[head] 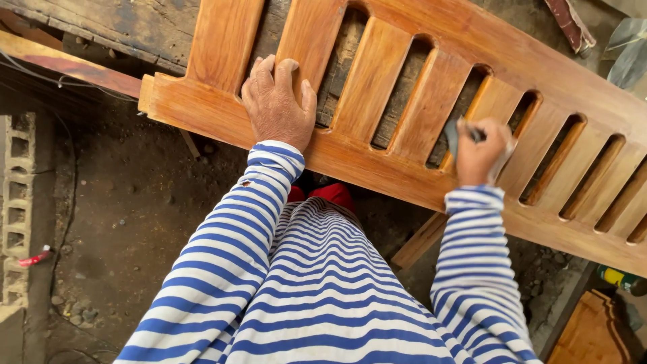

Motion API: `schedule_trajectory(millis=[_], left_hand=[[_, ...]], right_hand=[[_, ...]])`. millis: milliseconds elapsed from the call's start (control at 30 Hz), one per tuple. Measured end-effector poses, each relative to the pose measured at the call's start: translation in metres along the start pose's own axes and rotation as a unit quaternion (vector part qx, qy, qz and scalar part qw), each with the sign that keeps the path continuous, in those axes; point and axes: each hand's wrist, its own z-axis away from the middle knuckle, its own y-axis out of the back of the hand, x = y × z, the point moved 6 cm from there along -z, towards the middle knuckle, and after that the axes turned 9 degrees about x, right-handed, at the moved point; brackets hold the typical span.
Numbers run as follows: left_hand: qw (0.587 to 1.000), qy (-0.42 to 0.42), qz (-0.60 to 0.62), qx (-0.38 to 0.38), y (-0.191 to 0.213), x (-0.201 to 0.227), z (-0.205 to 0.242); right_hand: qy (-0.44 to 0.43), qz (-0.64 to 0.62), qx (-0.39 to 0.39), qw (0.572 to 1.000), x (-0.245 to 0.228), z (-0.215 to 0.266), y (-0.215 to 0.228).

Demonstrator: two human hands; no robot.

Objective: The person sands a wooden slatted panel using a sanding block. They work on the flat surfaces and the edges of the panel, moving along its length and turning it to access different sides.

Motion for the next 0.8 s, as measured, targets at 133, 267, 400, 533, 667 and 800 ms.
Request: schedule_trajectory(millis=[133,267,400,533,667,800], left_hand=[[1.0,0.001,0.015,-0.003,0.0,-0.004,0.002],[0.999,-0.001,0.037,0.005,0.003,-0.005,0.002],[0.999,0.005,0.05,0.012,0.002,-0.005,0.002],[1.0,-0.004,0.029,0.012,0.002,-0.004,0.002],[1.0,-0.003,0.01,0.015,0.002,-0.002,0.001],[1.0,-0.004,0.009,0.003,0.001,0.002,0.001]], right_hand=[[-0.024,0.001,-0.036,0.999,0.004,-0.034,-0.007],[-0.067,0.018,-0.053,0.996,-0.005,-0.025,0.009],[-0.142,0.025,-0.099,0.985,-0.024,0.032,0.043],[-0.174,-0.035,-0.101,0.979,-0.027,0.074,0.058],[-0.187,-0.08,-0.074,0.976,-0.037,0.074,0.061],[-0.197,-0.087,-0.057,0.975,-0.044,0.078,0.057]])
